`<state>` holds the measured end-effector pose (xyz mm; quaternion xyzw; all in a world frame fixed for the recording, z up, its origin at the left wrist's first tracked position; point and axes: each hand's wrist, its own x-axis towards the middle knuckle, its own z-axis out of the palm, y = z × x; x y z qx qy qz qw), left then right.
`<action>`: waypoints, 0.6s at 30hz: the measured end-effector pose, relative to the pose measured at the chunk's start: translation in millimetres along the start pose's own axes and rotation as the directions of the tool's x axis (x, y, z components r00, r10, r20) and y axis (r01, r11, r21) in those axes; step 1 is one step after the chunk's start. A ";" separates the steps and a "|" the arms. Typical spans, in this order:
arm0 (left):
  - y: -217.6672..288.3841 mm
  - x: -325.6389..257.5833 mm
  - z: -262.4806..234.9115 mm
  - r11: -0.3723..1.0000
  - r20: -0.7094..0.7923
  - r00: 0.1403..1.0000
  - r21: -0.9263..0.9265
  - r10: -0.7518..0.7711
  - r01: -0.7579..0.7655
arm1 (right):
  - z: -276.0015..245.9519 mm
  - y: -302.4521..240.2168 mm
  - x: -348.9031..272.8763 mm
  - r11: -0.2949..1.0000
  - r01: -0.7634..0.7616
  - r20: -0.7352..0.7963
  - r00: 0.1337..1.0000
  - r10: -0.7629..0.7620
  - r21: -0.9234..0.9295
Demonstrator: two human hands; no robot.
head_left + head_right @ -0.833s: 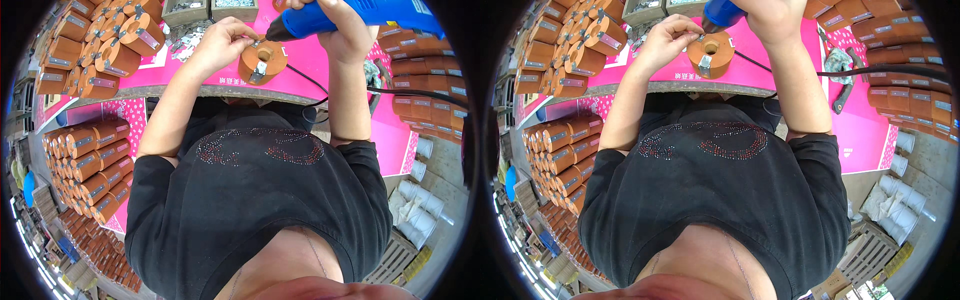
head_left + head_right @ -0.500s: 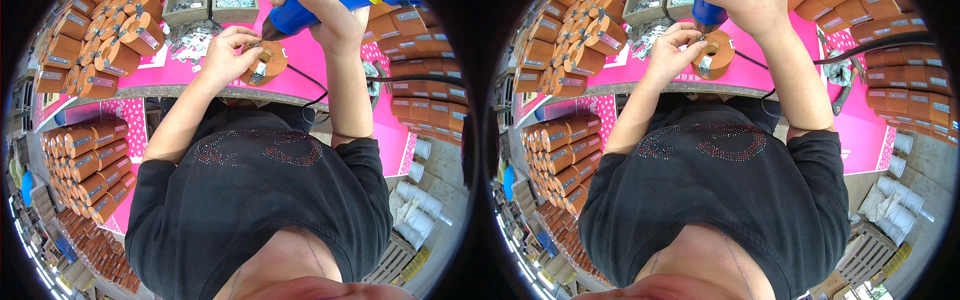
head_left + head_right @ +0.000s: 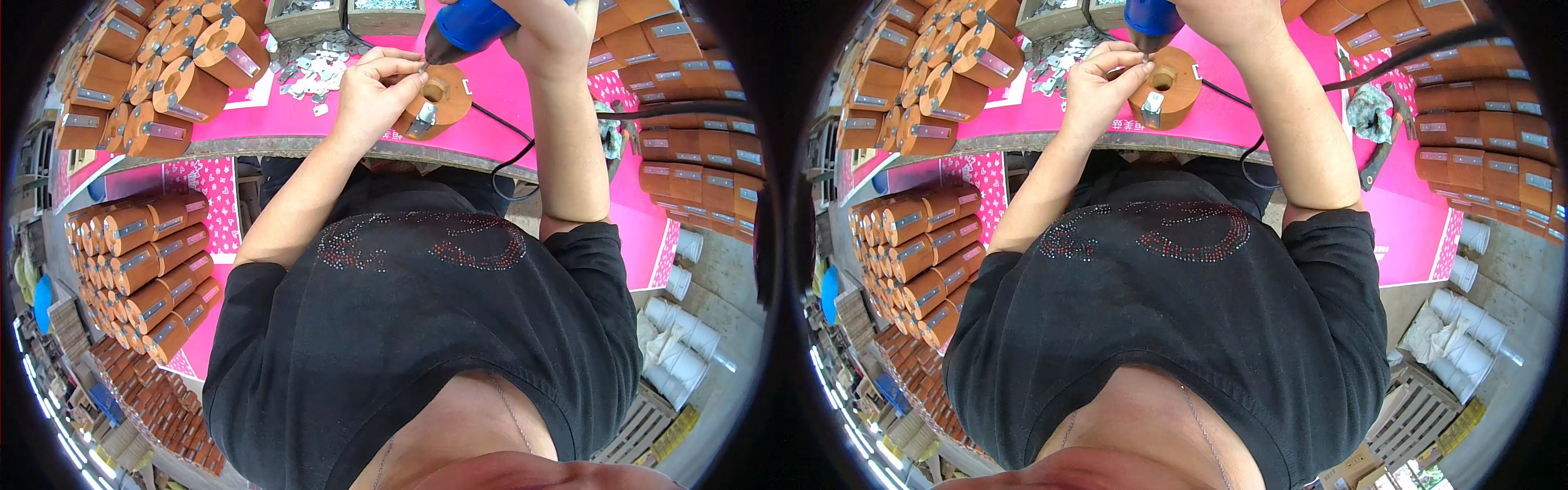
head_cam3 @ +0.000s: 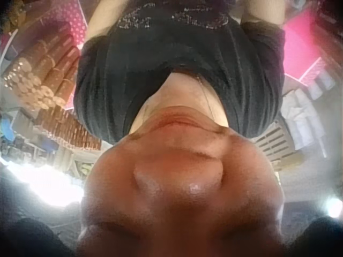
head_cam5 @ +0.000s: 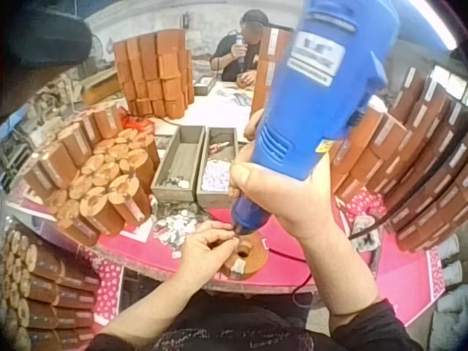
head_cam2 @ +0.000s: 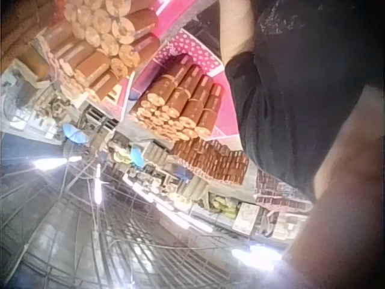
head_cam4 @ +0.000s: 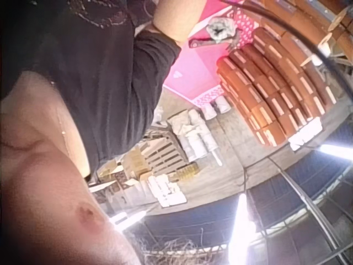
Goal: The person wipes the tip of an electric screwdriver with a cloth, then places metal plates onto wooden blocks and fastens them by driving screws with the electric screwdriver.
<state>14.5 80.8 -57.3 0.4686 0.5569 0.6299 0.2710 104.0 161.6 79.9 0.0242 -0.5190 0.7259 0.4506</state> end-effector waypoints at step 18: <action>1.4 2.2 4.0 0.995 -0.004 1.000 0.099 0.003 -0.002 | -0.2 -3.1 -2.3 0.945 0.045 -0.006 0.999 -0.049 -0.324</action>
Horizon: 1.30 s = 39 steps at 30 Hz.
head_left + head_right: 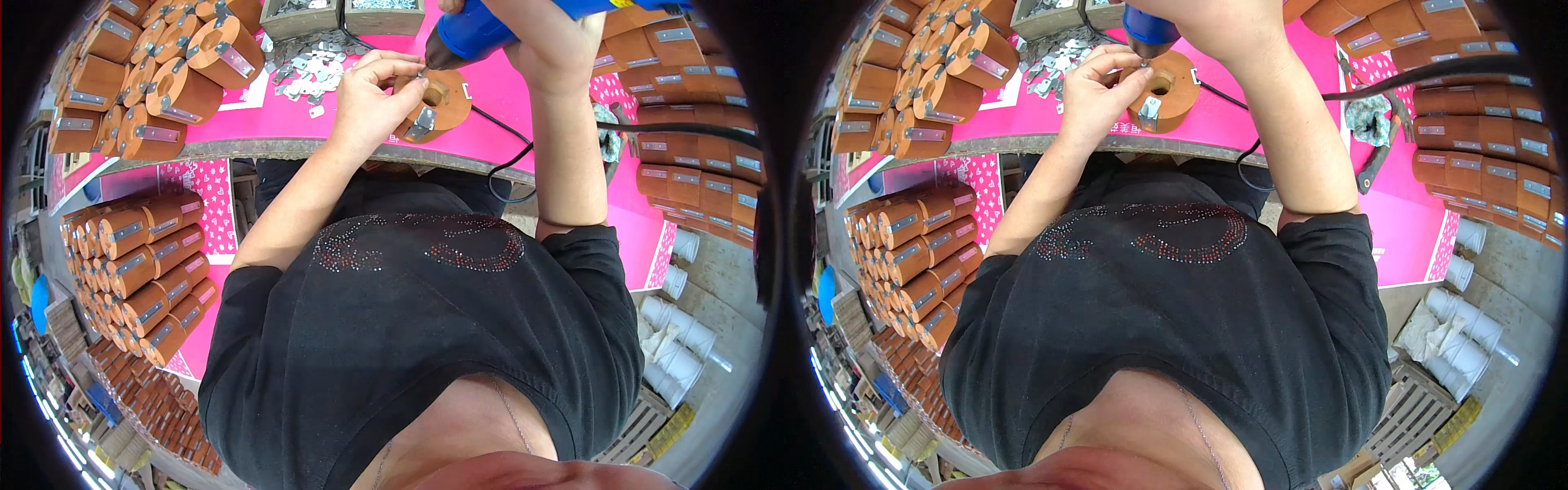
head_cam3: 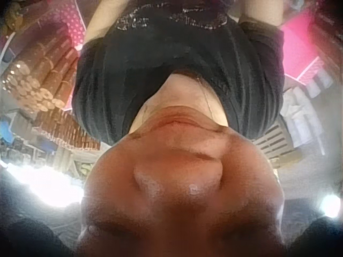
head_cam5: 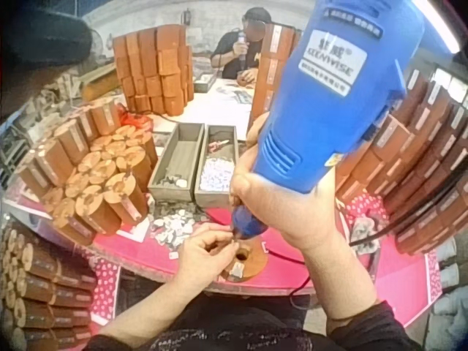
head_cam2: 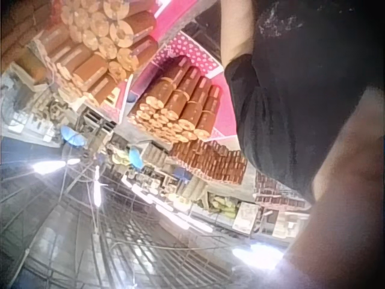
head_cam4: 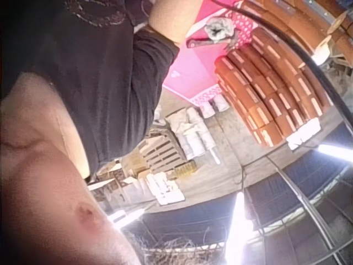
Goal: The person wipes the tip of an electric screwdriver with a cloth, then places metal plates onto wooden blocks and fastens them by driving screws with the electric screwdriver.
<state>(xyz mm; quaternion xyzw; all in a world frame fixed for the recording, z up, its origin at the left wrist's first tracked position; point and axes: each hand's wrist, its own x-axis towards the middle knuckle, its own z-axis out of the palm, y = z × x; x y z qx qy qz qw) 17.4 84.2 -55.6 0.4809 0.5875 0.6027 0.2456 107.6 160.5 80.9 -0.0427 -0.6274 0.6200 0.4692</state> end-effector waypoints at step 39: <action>11.1 -8.7 4.3 0.994 -0.016 0.997 0.070 0.081 -0.079 | -8.8 -2.3 -16.6 0.999 0.009 0.064 0.998 -0.007 -0.040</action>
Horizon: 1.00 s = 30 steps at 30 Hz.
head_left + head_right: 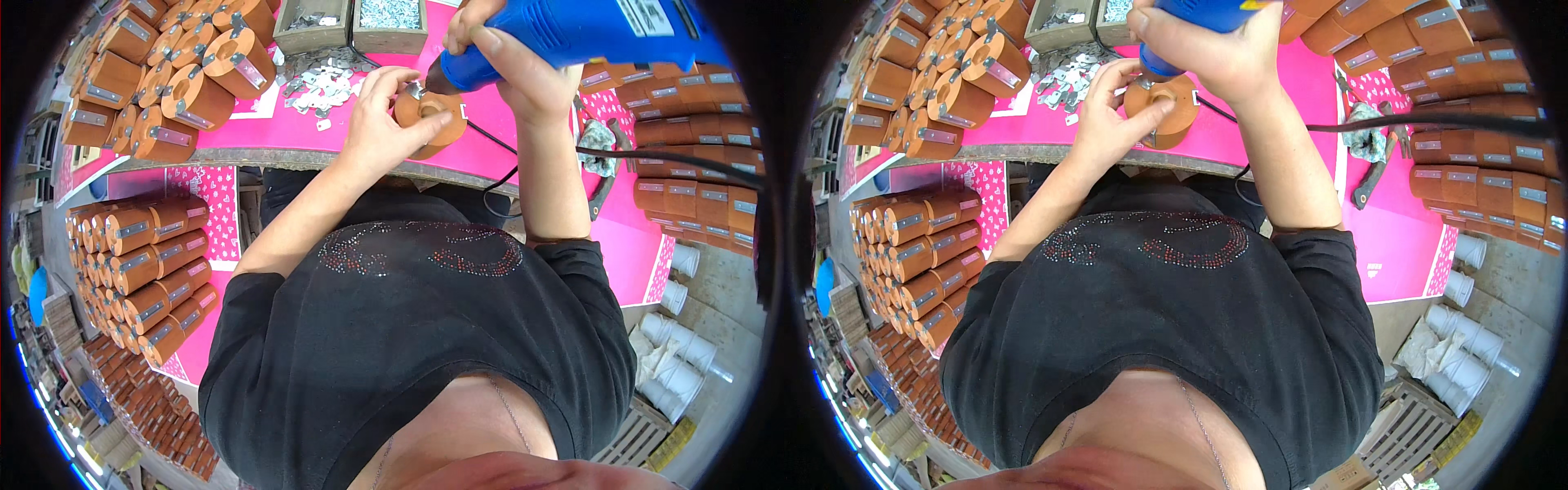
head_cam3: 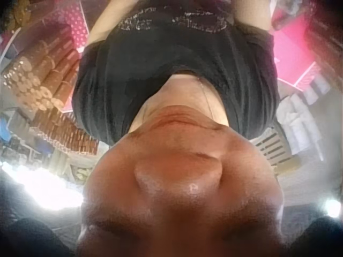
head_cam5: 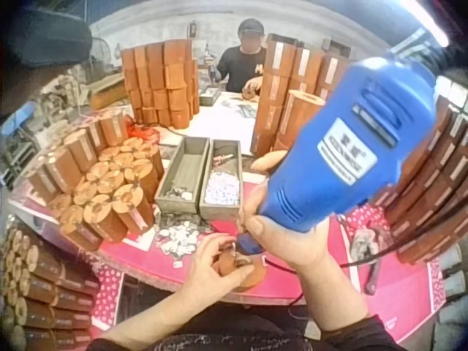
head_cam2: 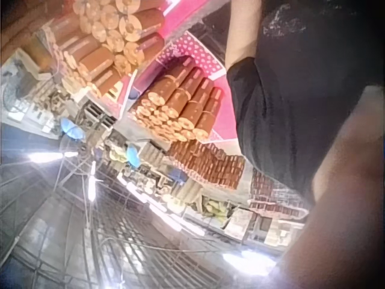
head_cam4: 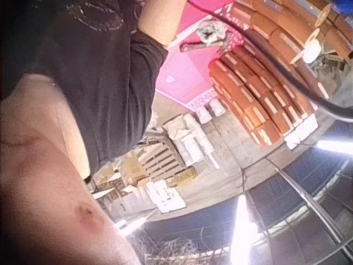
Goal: The person wipes the tip of an electric screwdriver with a cloth, then places metal plates onto wooden blocks and fastens them by driving screws with the electric screwdriver.
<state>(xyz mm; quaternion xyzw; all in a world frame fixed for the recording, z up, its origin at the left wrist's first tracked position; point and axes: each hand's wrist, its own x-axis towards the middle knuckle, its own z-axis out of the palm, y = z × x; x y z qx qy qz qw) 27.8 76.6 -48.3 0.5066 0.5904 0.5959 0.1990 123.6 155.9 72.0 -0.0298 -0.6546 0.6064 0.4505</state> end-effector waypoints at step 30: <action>8.4 26.3 -29.7 0.958 0.492 0.857 0.138 0.154 -0.252 | -103.7 -61.3 -48.5 0.924 0.296 -0.082 0.955 -0.285 0.242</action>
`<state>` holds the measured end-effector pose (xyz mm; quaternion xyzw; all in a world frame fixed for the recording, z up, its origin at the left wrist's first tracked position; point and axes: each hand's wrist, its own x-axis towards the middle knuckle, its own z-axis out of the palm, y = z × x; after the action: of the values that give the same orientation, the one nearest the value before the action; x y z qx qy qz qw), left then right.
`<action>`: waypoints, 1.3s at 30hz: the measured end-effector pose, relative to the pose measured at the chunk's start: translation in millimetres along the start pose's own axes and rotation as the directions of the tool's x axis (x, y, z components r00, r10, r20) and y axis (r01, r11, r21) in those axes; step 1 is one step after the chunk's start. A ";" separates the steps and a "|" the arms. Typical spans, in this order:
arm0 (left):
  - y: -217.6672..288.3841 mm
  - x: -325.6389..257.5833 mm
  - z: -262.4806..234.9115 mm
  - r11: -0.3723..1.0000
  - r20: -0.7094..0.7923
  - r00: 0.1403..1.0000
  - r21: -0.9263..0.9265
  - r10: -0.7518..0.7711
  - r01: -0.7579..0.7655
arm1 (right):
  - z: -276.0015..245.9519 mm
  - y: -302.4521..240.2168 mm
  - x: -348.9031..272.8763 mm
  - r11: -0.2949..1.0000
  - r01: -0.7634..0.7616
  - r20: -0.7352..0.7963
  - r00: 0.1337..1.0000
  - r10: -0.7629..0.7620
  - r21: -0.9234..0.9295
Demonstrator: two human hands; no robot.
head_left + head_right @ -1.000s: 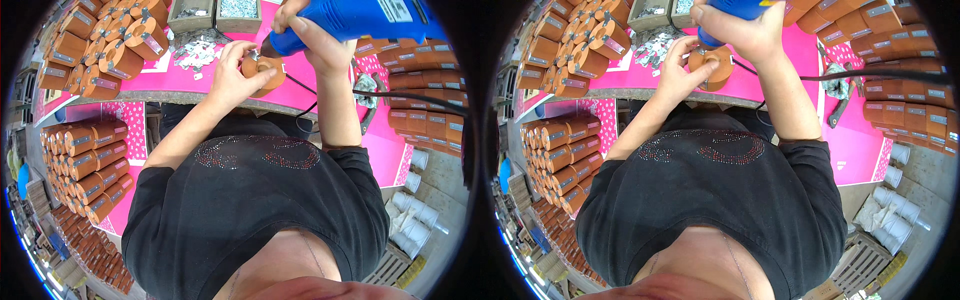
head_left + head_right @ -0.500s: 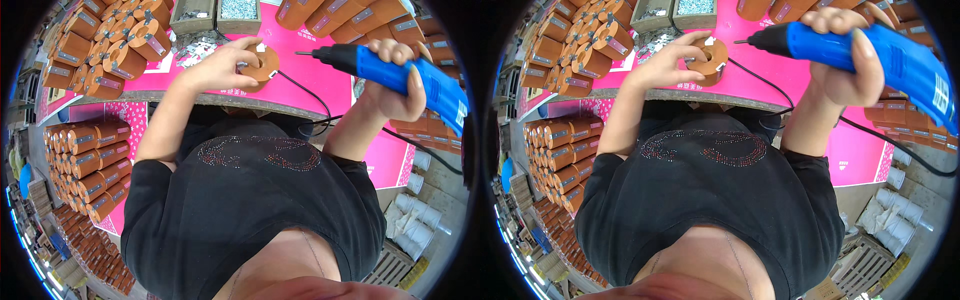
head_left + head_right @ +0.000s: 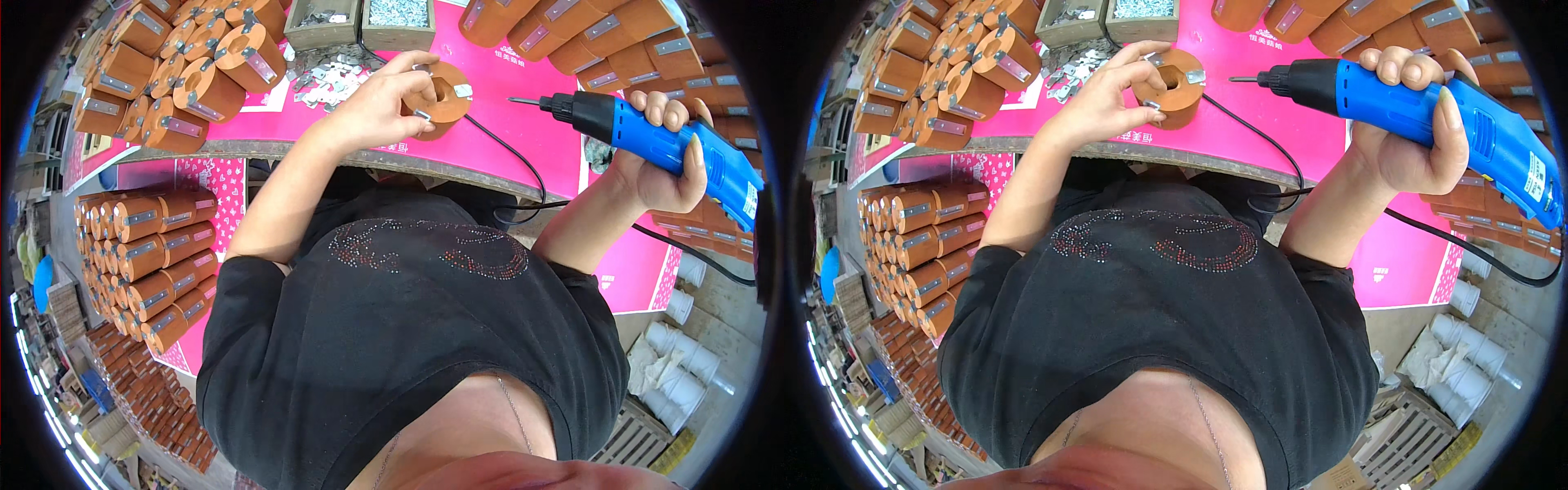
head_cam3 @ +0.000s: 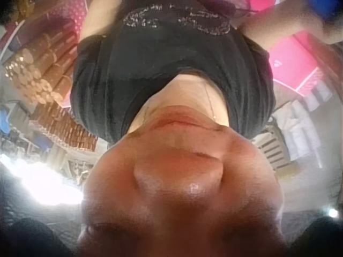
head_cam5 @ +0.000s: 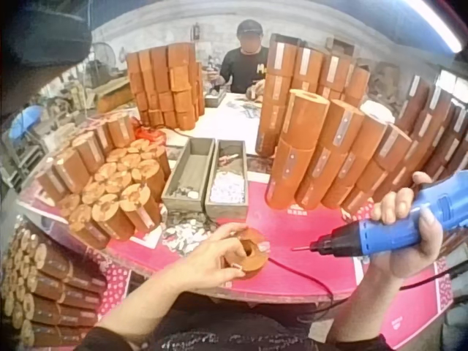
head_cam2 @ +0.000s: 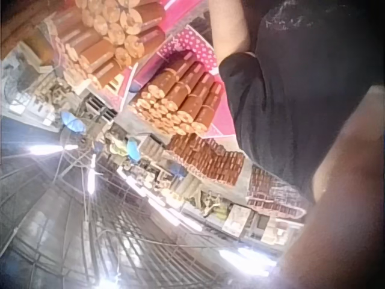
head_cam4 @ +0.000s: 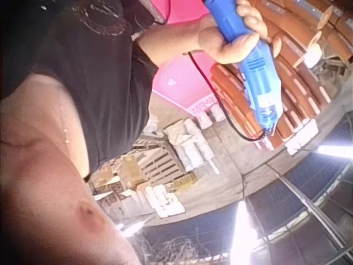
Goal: The person wipes the tip of an electric screwdriver with a cloth, then places metal plates onto wooden blocks and fastens them by driving screws with the electric screwdriver.
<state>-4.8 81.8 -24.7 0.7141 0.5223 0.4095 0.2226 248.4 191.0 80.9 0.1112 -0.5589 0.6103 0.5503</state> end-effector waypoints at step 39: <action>-90.0 92.8 -29.7 0.765 -0.339 0.927 0.552 -0.158 0.332 | 11.5 -8.0 -4.8 1.000 0.009 0.078 0.997 -0.009 -0.004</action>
<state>-68.7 196.6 -42.3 0.6088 0.7397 0.2842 -0.0372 251.0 177.2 85.8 0.1361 -0.5807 0.6019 0.5311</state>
